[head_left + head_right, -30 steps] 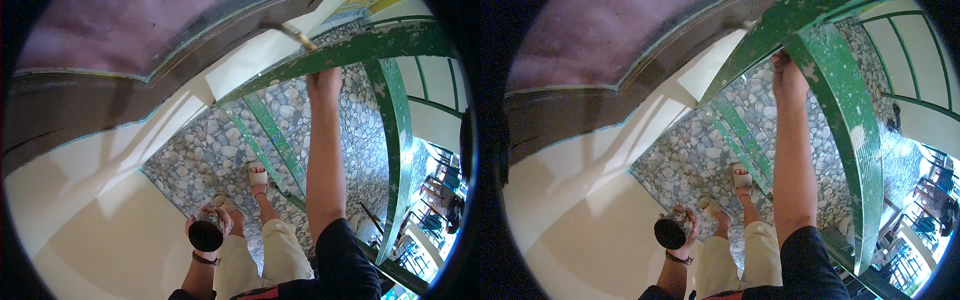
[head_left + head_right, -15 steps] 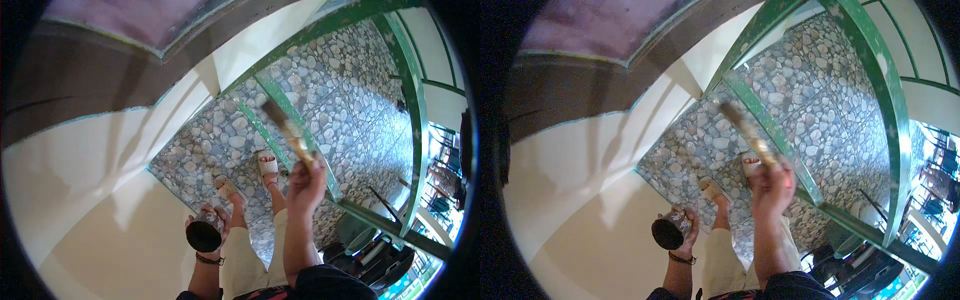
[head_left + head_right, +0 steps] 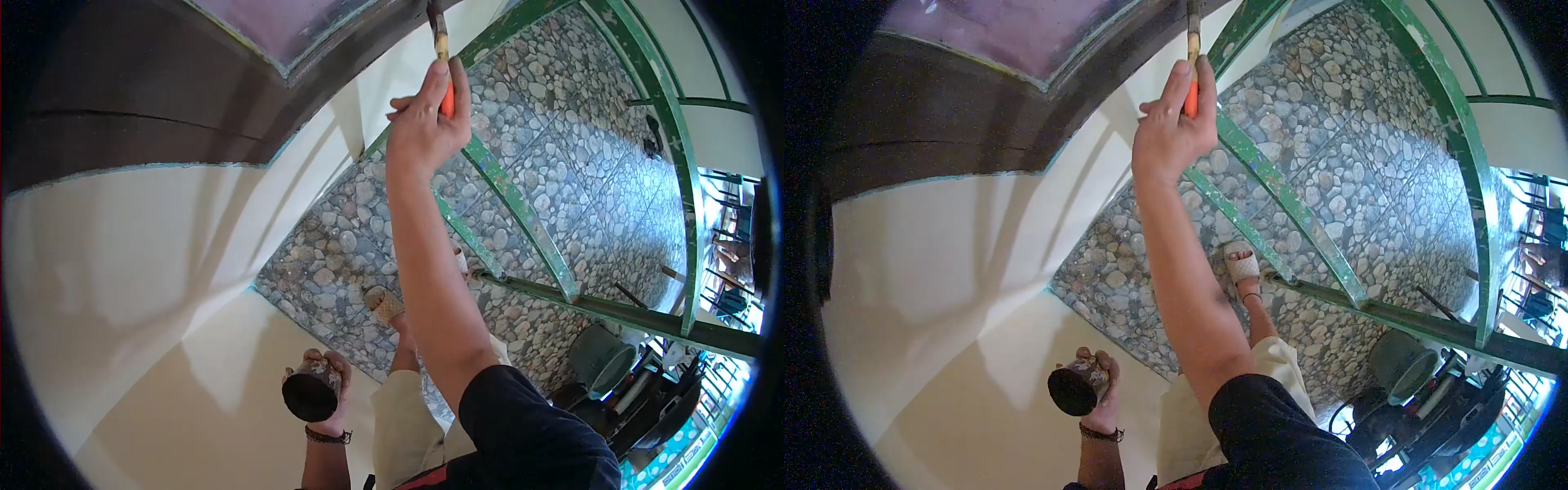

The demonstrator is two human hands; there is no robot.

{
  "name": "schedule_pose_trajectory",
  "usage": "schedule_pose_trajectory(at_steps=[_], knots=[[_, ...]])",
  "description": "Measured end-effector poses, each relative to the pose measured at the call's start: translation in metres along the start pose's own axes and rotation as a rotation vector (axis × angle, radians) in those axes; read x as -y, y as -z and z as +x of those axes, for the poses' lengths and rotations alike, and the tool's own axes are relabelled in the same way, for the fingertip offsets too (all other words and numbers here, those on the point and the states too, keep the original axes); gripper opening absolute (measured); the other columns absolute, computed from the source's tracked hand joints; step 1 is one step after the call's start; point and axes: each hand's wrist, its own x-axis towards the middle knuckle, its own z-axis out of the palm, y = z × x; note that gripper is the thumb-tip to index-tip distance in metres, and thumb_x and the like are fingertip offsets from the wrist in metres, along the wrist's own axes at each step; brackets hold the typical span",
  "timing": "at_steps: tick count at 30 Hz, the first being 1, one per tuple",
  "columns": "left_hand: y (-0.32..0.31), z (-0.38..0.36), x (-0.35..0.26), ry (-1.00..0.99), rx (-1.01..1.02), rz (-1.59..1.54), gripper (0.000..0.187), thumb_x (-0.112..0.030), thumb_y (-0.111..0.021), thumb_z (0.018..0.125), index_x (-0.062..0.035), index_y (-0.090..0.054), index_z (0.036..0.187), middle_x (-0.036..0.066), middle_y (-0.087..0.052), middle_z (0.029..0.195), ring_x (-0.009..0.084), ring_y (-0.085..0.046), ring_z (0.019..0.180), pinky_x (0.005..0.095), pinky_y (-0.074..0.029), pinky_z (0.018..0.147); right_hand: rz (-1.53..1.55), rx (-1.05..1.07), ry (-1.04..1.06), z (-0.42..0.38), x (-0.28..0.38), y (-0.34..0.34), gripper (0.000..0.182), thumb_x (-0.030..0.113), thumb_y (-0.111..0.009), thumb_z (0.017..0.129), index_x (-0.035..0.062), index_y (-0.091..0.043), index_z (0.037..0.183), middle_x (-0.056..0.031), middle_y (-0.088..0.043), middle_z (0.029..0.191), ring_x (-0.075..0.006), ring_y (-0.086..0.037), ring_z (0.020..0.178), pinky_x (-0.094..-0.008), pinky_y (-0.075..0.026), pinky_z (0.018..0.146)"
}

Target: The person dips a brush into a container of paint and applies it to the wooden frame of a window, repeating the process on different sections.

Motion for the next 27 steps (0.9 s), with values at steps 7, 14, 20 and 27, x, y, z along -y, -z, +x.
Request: schedule_pose_trajectory(at_steps=[7, 14, 20, 27], knots=[[0.003, 0.005, 0.002, 0.062, 0.100, 0.059, 0.053, -0.052, -0.054, 0.087, -0.0016, -0.055, 0.101, 0.020, -0.052, 0.088, 0.0295, -0.050, 0.084, 0.0360, -0.050, 0.065, -0.097, 0.169, 0.064, -0.019, -0.021, 0.016, 0.037, 0.024, -0.059, 0.095, -0.0044, -0.058, 0.119, -0.0064, -0.062, 0.074, -0.0088, -0.058, 0.050, -0.0210, -0.045, 0.040], [-0.002, 0.008, 0.010, 0.090, 0.119, 0.014, 0.053, -0.051, -0.057, 0.086, -0.0012, -0.056, 0.103, 0.021, -0.055, 0.092, 0.0302, -0.053, 0.086, 0.0351, -0.048, 0.073, -0.157, 0.368, -0.242, -0.070, 0.010, 0.070, 0.027, 0.015, -0.059, 0.094, -0.0085, -0.062, 0.107, -0.0079, -0.063, 0.073, -0.0129, -0.061, 0.053, -0.0235, -0.048, 0.045], [-0.006, 0.010, 0.018, 0.035, -0.049, -0.061, 0.054, -0.051, -0.057, 0.085, 0.0006, -0.055, 0.104, 0.022, -0.054, 0.092, 0.0309, -0.053, 0.088, 0.0379, -0.050, 0.079, -0.046, 0.476, -0.212, -0.004, 0.001, 0.057, 0.022, 0.005, -0.056, 0.089, -0.0111, -0.061, 0.104, -0.0136, -0.064, 0.075, -0.0169, -0.064, 0.060, -0.0260, -0.052, 0.051], [-0.009, 0.011, 0.025, 0.078, 0.047, -0.076, 0.053, -0.051, -0.055, 0.086, -0.0018, -0.054, 0.105, 0.023, -0.053, 0.094, 0.0342, -0.053, 0.090, 0.0421, -0.054, 0.076, 0.052, 0.168, 0.051, 0.004, 0.003, 0.025, 0.031, 0.012, -0.059, 0.092, -0.0131, -0.057, 0.109, -0.0144, -0.066, 0.084, -0.0178, -0.067, 0.066, -0.0282, -0.057, 0.059]])
